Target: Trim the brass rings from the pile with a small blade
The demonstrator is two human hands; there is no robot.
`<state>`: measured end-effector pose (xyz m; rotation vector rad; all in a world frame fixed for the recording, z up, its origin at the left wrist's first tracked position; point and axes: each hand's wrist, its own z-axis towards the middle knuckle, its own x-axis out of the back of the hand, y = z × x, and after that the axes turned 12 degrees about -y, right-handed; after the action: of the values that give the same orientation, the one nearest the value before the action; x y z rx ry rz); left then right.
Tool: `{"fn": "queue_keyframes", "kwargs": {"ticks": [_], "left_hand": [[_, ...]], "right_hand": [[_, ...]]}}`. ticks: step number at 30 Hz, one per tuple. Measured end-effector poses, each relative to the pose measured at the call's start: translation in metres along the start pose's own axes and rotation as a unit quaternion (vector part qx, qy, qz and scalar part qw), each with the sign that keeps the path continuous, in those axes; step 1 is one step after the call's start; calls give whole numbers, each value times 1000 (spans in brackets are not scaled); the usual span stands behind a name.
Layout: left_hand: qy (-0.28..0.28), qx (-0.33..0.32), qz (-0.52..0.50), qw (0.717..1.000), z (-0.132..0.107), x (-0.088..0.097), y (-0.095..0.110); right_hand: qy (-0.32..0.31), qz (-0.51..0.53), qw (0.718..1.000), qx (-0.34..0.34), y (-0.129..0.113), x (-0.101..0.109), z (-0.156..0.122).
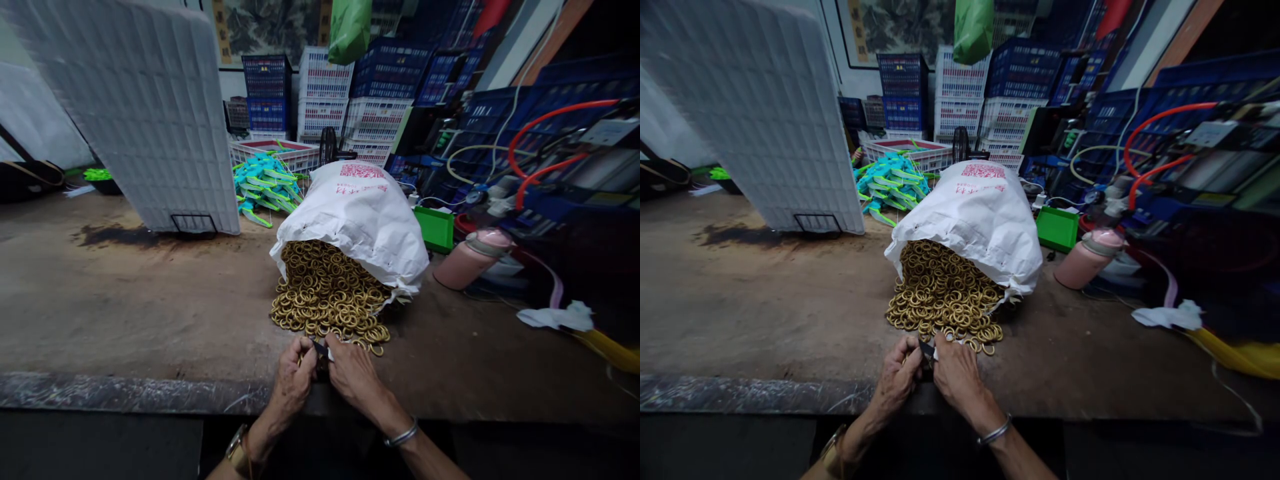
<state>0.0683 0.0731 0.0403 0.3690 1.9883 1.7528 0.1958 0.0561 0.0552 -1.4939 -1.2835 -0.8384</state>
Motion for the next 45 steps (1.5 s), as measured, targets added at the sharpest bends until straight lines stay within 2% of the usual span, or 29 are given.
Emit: {"fn": "queue_keyframes", "kwargs": {"ticks": [14, 19, 22, 25, 28, 34, 40, 45], "left_hand": [[-25, -47, 60, 997, -3, 4, -5], [-33, -41, 41, 998, -6, 4, -5], [-53, -3, -11, 999, -15, 1, 5], [-72, 41, -111, 990, -22, 2, 20], [-52, 42, -221, 973, -20, 8, 29], [-8, 55, -305, 951, -15, 21, 23], [-25, 77, -374, 924, -17, 28, 22], [-33, 95, -426, 899, -18, 30, 20]], "right_hand": [[-11, 32, 999, 20, 1, 4, -3], [-18, 30, 999, 20, 0, 7, -3], [-25, 17, 999, -15, 6, 12, -3], [1, 23, 998, -60, 15, 15, -1], [39, 69, 996, -41, 18, 11, -1], [43, 115, 992, 30, 9, -2, -5], [30, 77, 996, 13, 4, -7, -9], [57, 94, 994, 16, 3, -11, -9]]}}
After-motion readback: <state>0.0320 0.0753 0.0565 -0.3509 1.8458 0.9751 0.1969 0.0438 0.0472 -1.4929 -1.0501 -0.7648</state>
